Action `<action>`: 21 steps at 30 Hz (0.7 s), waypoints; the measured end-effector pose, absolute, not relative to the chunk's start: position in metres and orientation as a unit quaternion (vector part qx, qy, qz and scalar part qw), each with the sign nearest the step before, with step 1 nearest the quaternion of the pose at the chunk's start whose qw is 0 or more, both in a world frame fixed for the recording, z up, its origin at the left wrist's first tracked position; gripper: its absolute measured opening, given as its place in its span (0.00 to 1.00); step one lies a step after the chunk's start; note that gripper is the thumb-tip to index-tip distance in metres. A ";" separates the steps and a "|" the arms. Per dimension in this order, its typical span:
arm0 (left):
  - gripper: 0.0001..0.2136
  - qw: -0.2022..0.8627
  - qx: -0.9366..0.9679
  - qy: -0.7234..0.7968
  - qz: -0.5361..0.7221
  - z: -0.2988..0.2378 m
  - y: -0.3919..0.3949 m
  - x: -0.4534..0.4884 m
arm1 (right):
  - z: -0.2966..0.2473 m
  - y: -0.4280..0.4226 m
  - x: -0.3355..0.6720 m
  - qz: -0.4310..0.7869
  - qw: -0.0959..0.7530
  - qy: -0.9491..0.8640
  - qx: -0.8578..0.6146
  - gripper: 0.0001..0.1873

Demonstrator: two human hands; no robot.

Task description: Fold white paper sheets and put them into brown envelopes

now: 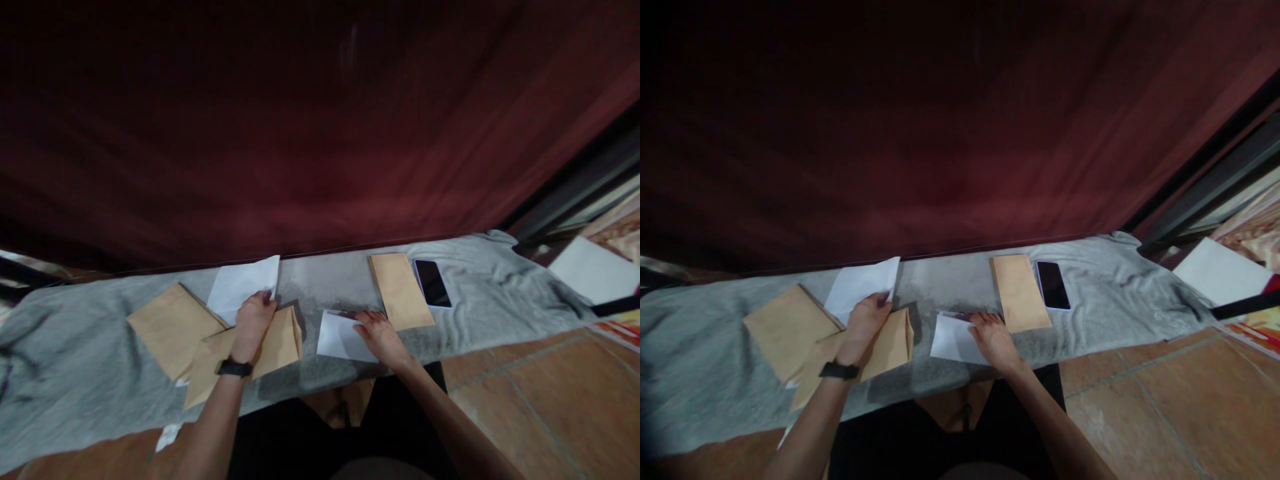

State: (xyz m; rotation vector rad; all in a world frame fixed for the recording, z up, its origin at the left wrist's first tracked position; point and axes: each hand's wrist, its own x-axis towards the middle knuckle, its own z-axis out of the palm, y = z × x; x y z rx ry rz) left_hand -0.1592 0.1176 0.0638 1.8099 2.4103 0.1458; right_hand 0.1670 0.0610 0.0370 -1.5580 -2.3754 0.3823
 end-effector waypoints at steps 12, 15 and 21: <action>0.14 0.079 0.600 0.791 0.091 0.064 0.109 -0.152 | 0.044 0.064 0.164 0.150 0.131 -0.817 -0.541 0.06; 0.17 0.088 0.604 0.783 0.118 0.068 0.106 -0.150 | 0.045 0.065 0.164 0.152 0.142 -0.822 -0.530 0.06; 0.20 0.215 0.641 0.657 0.333 0.063 0.086 -0.126 | 0.054 0.072 0.164 0.140 0.176 -0.823 -0.522 0.06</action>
